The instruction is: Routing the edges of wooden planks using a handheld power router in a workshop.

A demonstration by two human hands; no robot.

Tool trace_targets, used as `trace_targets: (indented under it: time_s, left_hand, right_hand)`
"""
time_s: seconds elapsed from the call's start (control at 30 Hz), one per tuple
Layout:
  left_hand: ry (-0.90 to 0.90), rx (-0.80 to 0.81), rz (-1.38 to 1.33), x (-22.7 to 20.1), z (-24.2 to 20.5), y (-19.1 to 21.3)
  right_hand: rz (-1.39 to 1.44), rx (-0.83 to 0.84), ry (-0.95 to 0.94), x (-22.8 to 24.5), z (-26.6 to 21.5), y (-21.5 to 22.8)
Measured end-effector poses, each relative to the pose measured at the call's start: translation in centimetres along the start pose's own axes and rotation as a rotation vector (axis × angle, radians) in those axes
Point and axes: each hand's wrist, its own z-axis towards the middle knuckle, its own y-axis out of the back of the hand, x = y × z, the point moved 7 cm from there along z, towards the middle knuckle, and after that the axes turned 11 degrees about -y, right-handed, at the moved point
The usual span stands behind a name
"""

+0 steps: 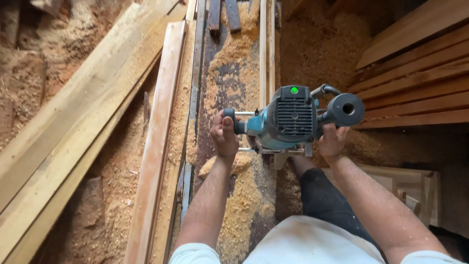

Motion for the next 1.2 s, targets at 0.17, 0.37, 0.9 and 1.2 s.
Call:
trace_targets:
  time_s: [0.17,0.37,0.9,1.2]
  left_hand:
    - [-0.005,0.003,-0.010,0.4,0.4,-0.2]
    - [0.015,0.016,-0.023,1.3,1.5,-1.1]
    - [-0.060,-0.048,-0.051,4.2,9.0,-5.0]
    - [-0.107,-0.055,-0.059,3.6,11.4,-6.3]
  right_hand:
    - [0.500,0.115,-0.349,3.0,6.4,4.3]
    - [0.633,0.152,-0.570,2.3,5.4,2.4]
    - [1.264,0.024,-0.866,2.0,14.3,-3.0]
    - [1.255,0.127,-0.836,-0.1,15.4,-6.8]
